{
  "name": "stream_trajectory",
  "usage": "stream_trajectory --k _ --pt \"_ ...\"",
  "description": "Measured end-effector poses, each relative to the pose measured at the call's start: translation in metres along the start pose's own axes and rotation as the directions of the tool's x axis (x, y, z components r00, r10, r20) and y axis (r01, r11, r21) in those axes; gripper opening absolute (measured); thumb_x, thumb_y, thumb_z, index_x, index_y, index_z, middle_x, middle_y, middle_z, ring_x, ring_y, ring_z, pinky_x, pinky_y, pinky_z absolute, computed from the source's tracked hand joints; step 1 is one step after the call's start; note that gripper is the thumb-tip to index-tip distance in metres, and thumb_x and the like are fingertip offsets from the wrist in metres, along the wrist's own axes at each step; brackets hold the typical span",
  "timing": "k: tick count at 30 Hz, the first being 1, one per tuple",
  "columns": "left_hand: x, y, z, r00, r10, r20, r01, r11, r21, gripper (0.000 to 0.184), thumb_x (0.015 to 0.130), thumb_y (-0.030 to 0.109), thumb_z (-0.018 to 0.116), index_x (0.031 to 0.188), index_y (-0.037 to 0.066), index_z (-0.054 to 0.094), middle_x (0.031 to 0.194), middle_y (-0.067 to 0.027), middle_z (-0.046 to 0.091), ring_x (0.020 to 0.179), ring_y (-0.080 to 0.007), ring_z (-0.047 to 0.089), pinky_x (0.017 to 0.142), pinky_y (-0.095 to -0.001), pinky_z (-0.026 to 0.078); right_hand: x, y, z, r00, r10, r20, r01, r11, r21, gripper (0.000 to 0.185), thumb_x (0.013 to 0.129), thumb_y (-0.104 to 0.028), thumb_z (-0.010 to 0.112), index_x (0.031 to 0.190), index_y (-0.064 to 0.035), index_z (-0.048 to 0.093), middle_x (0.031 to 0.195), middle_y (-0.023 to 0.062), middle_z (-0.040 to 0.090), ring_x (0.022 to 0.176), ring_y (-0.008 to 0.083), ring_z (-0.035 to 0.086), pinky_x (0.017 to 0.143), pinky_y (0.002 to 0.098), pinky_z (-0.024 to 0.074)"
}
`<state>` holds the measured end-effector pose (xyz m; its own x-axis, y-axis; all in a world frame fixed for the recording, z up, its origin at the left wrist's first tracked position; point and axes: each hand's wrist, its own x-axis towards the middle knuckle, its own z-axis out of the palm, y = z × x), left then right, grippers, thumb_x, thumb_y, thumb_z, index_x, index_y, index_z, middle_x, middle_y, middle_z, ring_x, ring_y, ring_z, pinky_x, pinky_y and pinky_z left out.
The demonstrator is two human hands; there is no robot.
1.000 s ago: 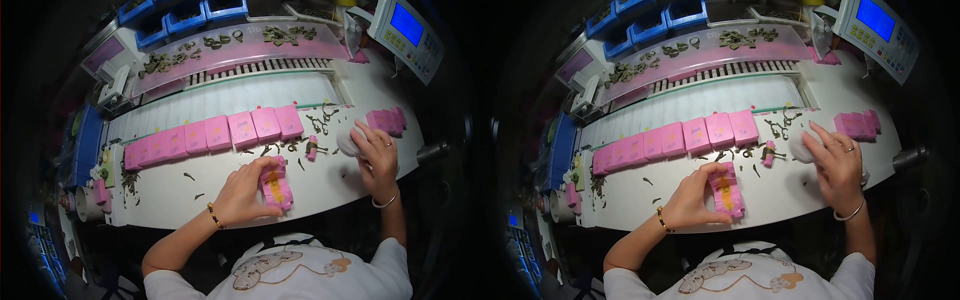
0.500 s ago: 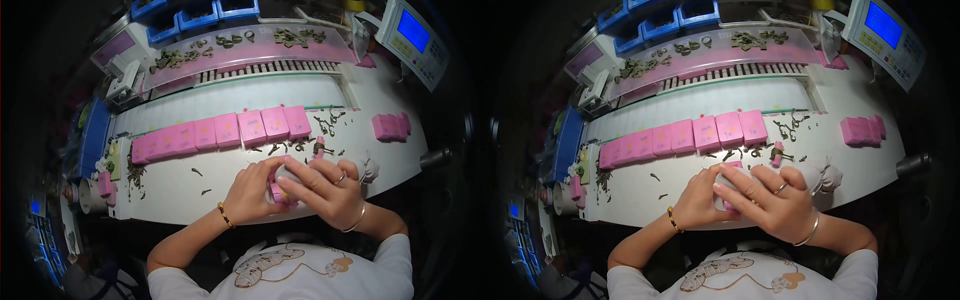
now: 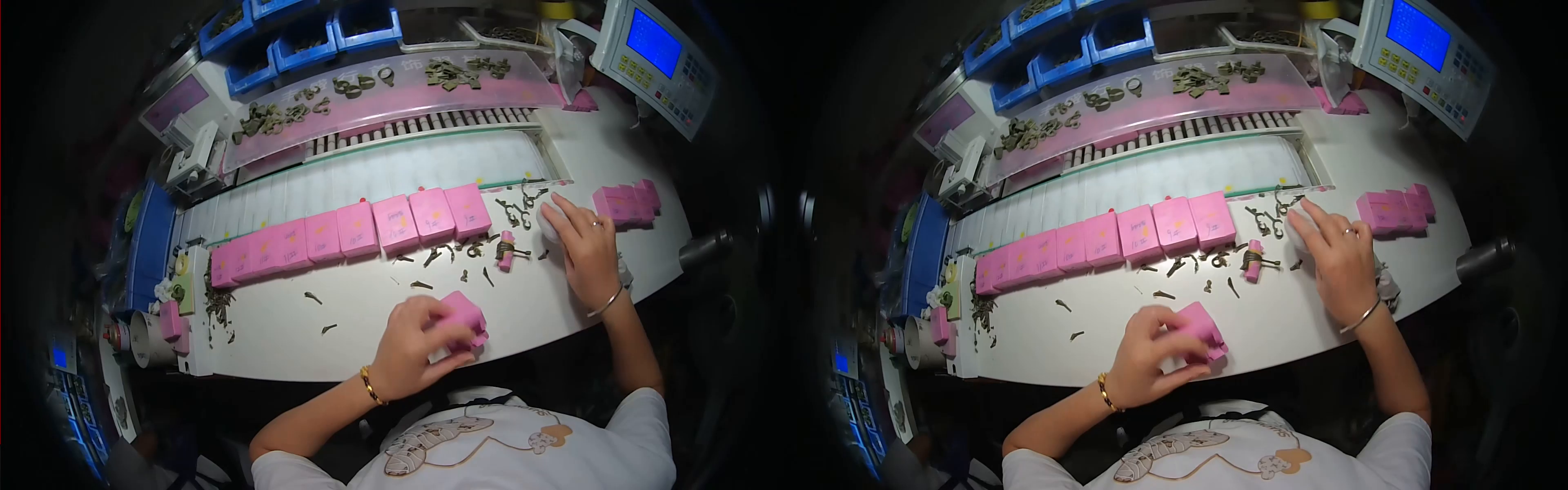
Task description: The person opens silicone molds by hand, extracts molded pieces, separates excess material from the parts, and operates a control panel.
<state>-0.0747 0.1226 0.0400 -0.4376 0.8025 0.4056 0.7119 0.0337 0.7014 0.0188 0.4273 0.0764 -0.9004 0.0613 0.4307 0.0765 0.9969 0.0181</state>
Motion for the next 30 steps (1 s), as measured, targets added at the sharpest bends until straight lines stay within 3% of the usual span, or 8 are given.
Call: stream_trajectory --k 2,7,12,17,19,27,28,30 --pt "-0.004 0.007 0.01 0.998 0.063 0.024 -0.065 0.995 0.075 0.024 0.067 0.012 0.085 0.084 0.025 0.074 0.112 -0.0034 0.061 0.105 -0.0267 0.057 0.092 -0.0434 0.039 0.005 0.007 0.005 1.0 -0.007 0.014 0.006 0.998 0.064 0.056 0.08 0.001 0.066 0.134 -0.0133 0.064 0.142 0.0087 0.058 0.121 0.0258 0.057 0.101 0.0434 0.0363" --pt "0.0 0.016 0.014 0.996 0.043 0.072 -0.053 0.988 0.144 0.02 0.07 0.014 0.085 0.085 0.024 0.075 0.115 -0.0029 0.061 0.108 -0.0266 0.056 0.097 -0.0456 0.035 0.021 0.003 0.019 0.957 -0.208 0.203 0.092 0.879 0.467 0.056 0.08 -0.004 0.074 0.135 -0.0145 0.063 0.144 0.0128 0.053 0.133 0.0313 0.049 0.111 0.0494 0.0309" --pt "0.019 0.023 0.009 0.998 -0.054 0.011 0.054 0.999 0.001 0.027 0.076 0.016 0.086 0.099 0.013 0.074 0.109 -0.0062 0.065 0.103 -0.0273 0.059 0.094 -0.0413 0.041 0.03 -0.008 0.046 0.944 -0.284 0.167 0.147 0.817 0.558 0.026 0.08 -0.007 0.075 0.105 -0.0075 0.068 0.107 0.0092 0.064 0.102 0.0326 0.062 0.087 0.0425 0.0496" --pt "0.048 0.014 0.022 0.983 -0.078 -0.163 0.092 0.992 0.081 0.044 0.081 0.014 0.084 0.119 0.004 0.066 0.109 -0.011 0.067 0.1 -0.026 0.062 0.089 -0.0382 0.049 0.023 -0.015 0.033 0.983 -0.166 0.082 0.089 0.813 0.576 0.031 0.076 -0.003 0.074 0.106 -0.0055 0.065 0.108 0.0125 0.062 0.1 0.0339 0.062 0.086 0.0432 0.0511" --pt "0.064 0.018 0.031 0.92 -0.369 -0.131 0.348 0.924 -0.159 0.047 0.084 0.017 0.084 0.124 0.002 0.064 0.115 -0.01 0.068 0.101 -0.0194 0.062 0.084 -0.0335 0.051 0.021 -0.022 0.024 0.994 -0.11 0.004 0.086 0.804 0.588 0.035 0.075 -0.001 0.074 0.108 -0.0048 0.064 0.109 0.0137 0.061 0.101 0.0344 0.062 0.087 0.0436 0.0517" --pt "0.091 0.008 0.046 0.922 -0.378 -0.081 0.302 0.835 -0.461 0.038 0.092 0.0 0.074 0.128 -0.004 0.061 0.112 -0.008 0.071 0.1 -0.0137 0.069 0.091 -0.0289 0.055 0.017 -0.02 0.003 0.998 0.027 -0.05 0.029 0.51 0.86 0.04 0.079 0.0 0.077 0.116 -0.0033 0.063 0.106 0.012 0.06 0.091 0.0229 0.067 0.076 0.0313 0.0558" --pt "0.092 0.005 0.05 0.925 -0.332 -0.184 0.222 0.866 -0.449 0.036 0.089 0.009 0.079 0.123 0.0 0.069 0.105 -0.0072 0.074 0.082 -0.0094 0.064 0.075 -0.0253 0.053 0.016 -0.015 0.005 0.998 0.03 0.052 -0.06 0.365 0.929 0.038 0.081 -0.002 0.078 0.116 -0.003 0.064 0.105 0.01 0.061 0.091 0.0194 0.067 0.076 0.0295 0.0557" --pt "0.094 0.004 0.046 0.942 -0.289 -0.171 0.207 0.901 -0.382 0.038 0.088 0.008 0.08 0.123 0.0 0.069 0.105 -0.0071 0.074 0.082 -0.0093 0.064 0.074 -0.0254 0.053 0.012 -0.01 0.016 0.981 0.042 0.191 -0.194 0.082 0.978 0.031 0.089 -0.005 0.077 0.118 -0.0022 0.068 0.103 0.0044 0.066 0.091 0.0101 0.067 0.079 0.0262 0.0559"
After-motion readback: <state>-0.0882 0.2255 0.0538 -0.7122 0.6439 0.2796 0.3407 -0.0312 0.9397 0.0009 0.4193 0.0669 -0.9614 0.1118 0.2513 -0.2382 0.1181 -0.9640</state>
